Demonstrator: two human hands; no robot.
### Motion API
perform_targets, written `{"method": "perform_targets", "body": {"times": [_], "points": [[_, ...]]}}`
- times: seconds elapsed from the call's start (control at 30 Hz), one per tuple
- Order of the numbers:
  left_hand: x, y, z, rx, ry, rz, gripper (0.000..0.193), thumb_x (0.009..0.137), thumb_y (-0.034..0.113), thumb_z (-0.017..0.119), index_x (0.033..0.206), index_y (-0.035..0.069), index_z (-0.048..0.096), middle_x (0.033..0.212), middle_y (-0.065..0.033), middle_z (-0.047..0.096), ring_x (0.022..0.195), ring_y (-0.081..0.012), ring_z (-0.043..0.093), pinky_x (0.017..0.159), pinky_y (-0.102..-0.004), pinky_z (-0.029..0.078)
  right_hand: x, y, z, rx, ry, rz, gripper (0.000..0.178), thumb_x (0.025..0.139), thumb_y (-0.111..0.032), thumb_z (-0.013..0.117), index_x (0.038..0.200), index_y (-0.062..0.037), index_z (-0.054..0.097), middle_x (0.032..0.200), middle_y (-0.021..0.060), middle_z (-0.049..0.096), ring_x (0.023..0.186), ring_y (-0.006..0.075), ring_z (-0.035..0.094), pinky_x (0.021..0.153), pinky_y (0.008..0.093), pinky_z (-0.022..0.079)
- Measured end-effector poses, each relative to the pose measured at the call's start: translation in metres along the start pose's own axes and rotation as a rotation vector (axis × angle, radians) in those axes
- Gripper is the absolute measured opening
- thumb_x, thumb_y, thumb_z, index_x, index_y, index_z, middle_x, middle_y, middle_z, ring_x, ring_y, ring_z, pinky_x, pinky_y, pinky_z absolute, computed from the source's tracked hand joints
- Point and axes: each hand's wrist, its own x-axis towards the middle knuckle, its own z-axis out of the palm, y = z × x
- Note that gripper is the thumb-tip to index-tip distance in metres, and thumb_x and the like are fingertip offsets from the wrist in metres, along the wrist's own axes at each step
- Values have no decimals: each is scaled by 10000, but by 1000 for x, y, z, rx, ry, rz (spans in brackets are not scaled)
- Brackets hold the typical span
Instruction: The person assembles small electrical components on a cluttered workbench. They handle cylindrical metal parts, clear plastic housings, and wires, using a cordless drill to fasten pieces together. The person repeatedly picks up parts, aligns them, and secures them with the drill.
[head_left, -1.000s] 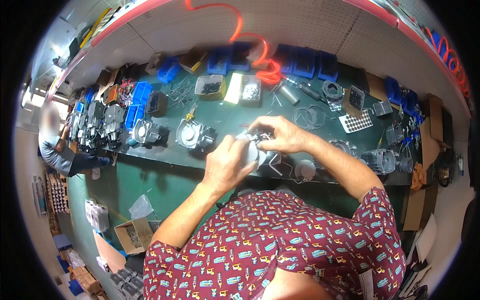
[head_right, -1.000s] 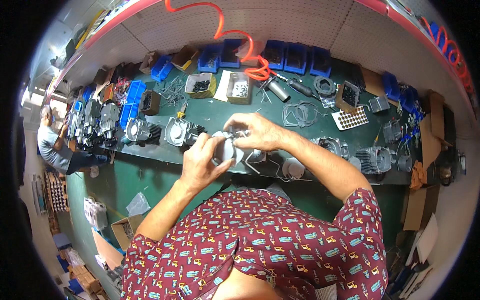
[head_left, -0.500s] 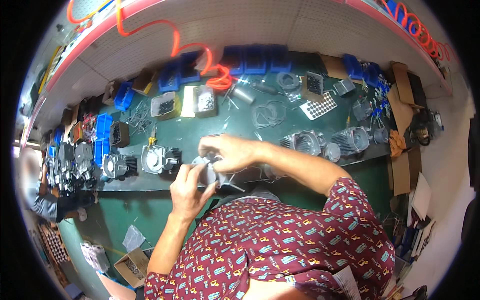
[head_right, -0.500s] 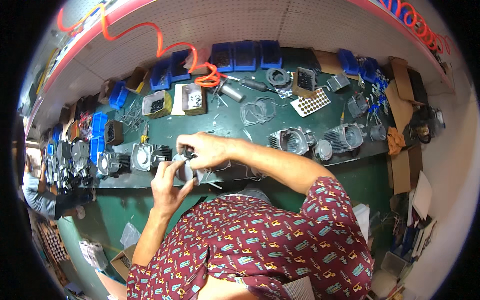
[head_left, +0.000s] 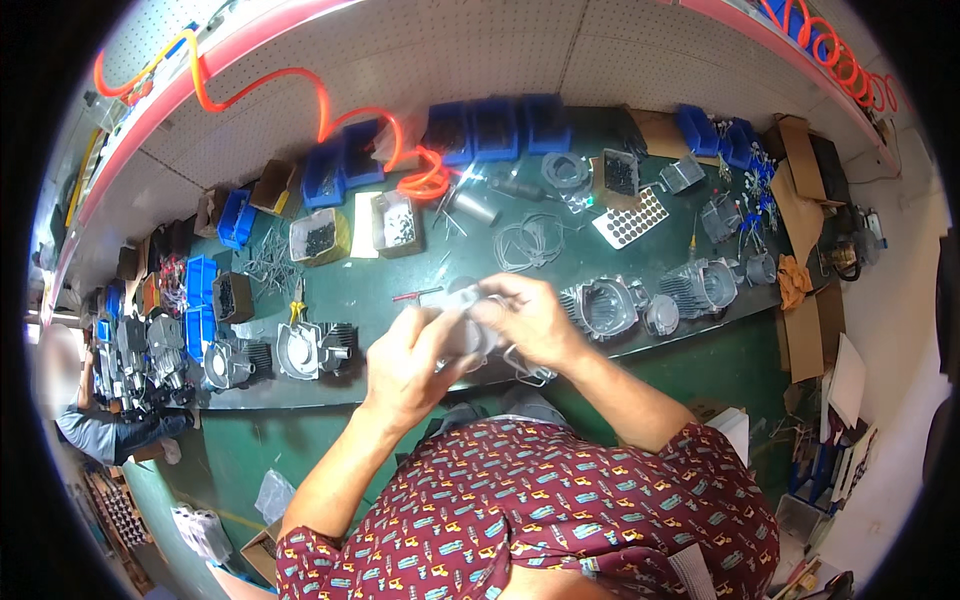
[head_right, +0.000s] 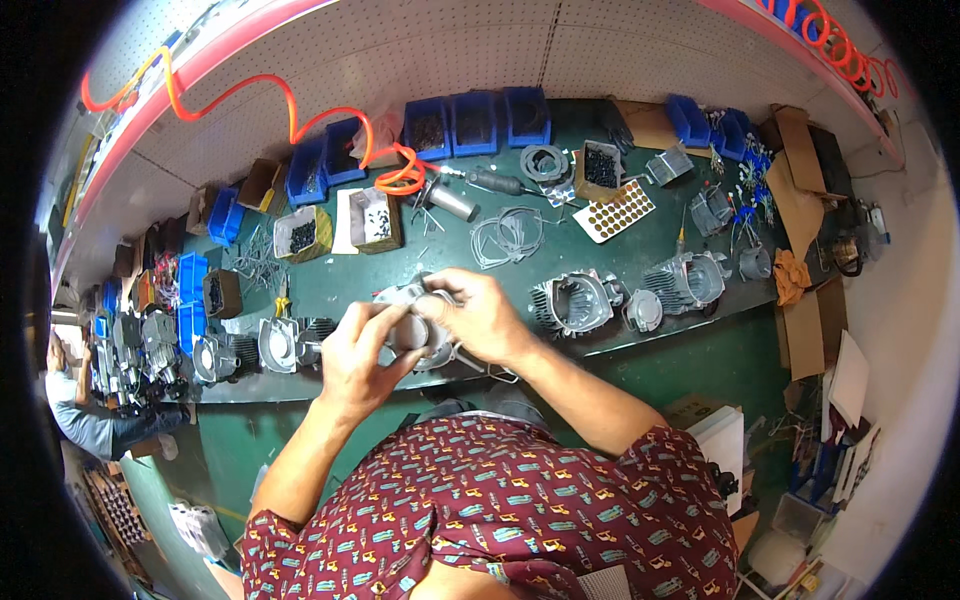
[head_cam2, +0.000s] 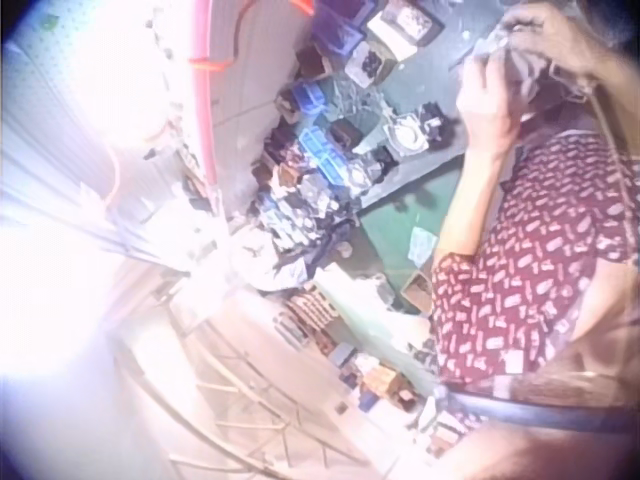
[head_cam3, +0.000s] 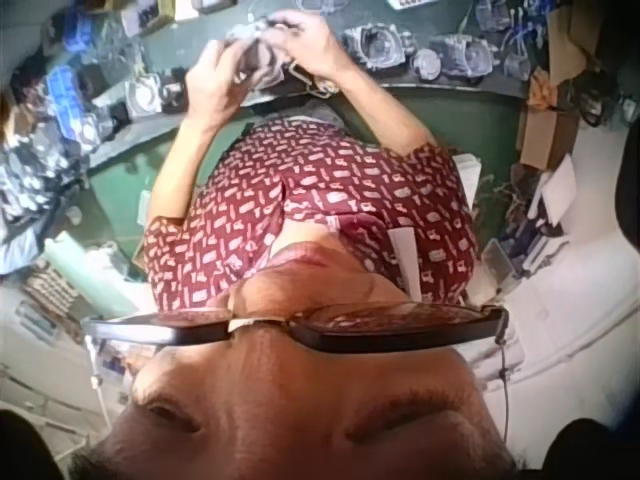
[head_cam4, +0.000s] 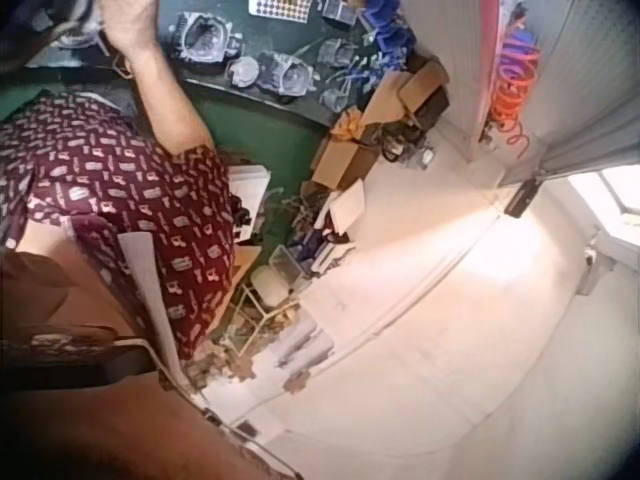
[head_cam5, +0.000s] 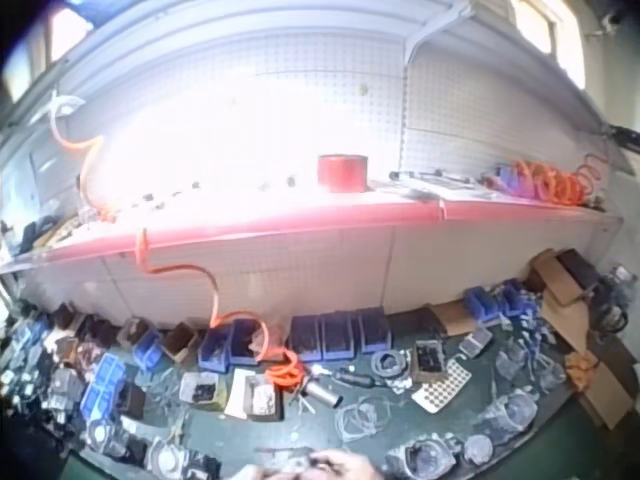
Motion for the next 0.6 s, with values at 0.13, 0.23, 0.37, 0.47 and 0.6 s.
{"method": "perform_targets", "body": {"times": [0.13, 0.23, 0.37, 0.47, 0.6], "points": [[53, -42, 16, -287, 89, 110, 591, 756, 192, 857, 1261, 1, 617, 1095, -146, 672, 911, -237, 670, 770, -326, 557, -13, -5, -40, -95, 221, -41, 340, 975, -258, 701, 1138, 37, 659, 910, 21, 689, 702, 40, 588, 573, 194, 489], [67, -126, 77, -312, 159, -267, 287, 874, 84, 721, 1142, -8, 672, 1029, -204, 698, 939, -348, 694, 809, -397, 557, -22, -5, -57, -113, 397, -61, 290, 986, -248, 684, 1091, 22, 668, 868, 9, 676, 634, 26, 550, 542, 184, 459], [59, -218, 161, 13, -277, -443, 212, 887, 106, 653, 1073, 11, 690, 1002, -250, 705, 965, -434, 679, 844, -505, 539, -42, -9, -71, -93, 541, -44, 273, 995, -249, 664, 1071, 13, 680, 841, -4, 651, 625, 42, 550, 531, 204, 445], [63, -241, 205, 188, -509, -470, 185, 885, 89, 643, 1044, 5, 688, 1013, -259, 702, 976, -439, 681, 857, -501, 550, -60, -6, -79, -148, 586, -55, 287, 994, -216, 653, 1121, 40, 678, 893, 2, 621, 683, 52, 561, 545, 212, 467], [58, -264, 258, 354, -649, -416, 178, 883, 31, 623, 1049, 26, 687, 1060, -227, 713, 1012, -382, 705, 867, -466, 573, -76, 9, -89, -207, 592, -83, 237, 942, -109, 688, 1124, 43, 691, 941, 25, 608, 689, 64, 552, 563, 217, 453]]}}
